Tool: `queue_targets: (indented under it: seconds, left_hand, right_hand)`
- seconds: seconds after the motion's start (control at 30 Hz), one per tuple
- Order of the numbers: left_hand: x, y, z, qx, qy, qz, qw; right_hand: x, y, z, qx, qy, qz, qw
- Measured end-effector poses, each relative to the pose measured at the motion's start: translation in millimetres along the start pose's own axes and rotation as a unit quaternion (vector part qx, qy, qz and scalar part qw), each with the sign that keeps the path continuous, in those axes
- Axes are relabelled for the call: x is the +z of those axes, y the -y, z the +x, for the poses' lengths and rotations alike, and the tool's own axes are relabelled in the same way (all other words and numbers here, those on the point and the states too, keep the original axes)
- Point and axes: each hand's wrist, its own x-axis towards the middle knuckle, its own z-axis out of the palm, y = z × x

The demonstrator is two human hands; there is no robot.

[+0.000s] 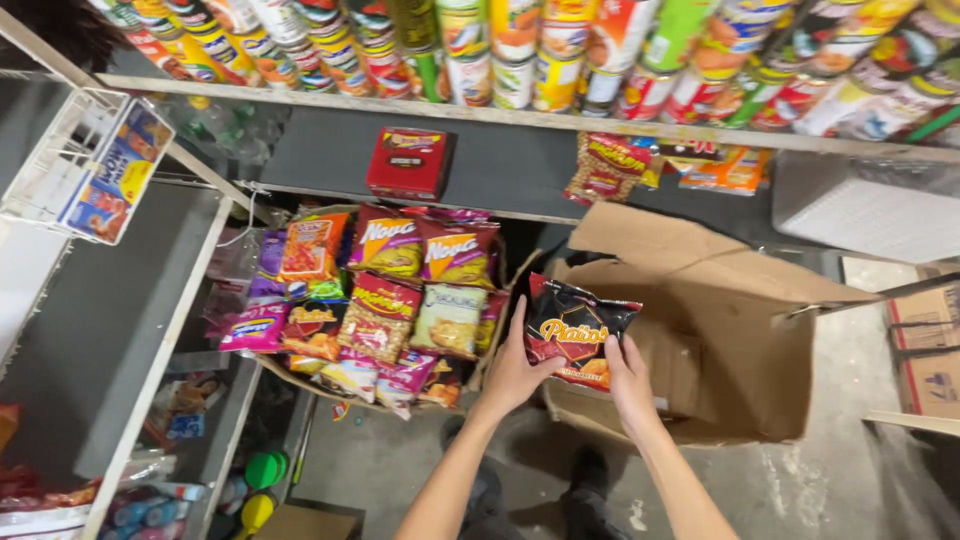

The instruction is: The person organizes a retail space by moving canned goods from a shelf into a cardboard box and transferring various snack bags from one cardboard box into another.

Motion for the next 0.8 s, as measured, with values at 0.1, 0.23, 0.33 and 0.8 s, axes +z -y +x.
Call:
queue_targets:
  seconds: [0.1, 0.23, 0.33, 0.8]
  left_hand:
    - [58, 18, 14, 0.039, -0.021, -0.002, 0.999]
    - [114, 8, 15, 0.057, -0.031, -0.003, 0.998]
    - [143, 11, 11, -0.02, -0.018, -0.017, 0.999]
    - [187, 84, -29, -0.057, -0.047, 0.027, 0.997]
  right_hand:
    - [-51, 2, 7, 0.034, -0.004, 0.023, 0.999]
    - [-113, 7, 25, 0.04, 0.006, 0.009, 0.999]
    - [-148, 8, 29, 0.071, 0.015, 0.019, 0.997]
    - [-190, -60, 25, 0.133, 0.006, 0.099, 0.986]
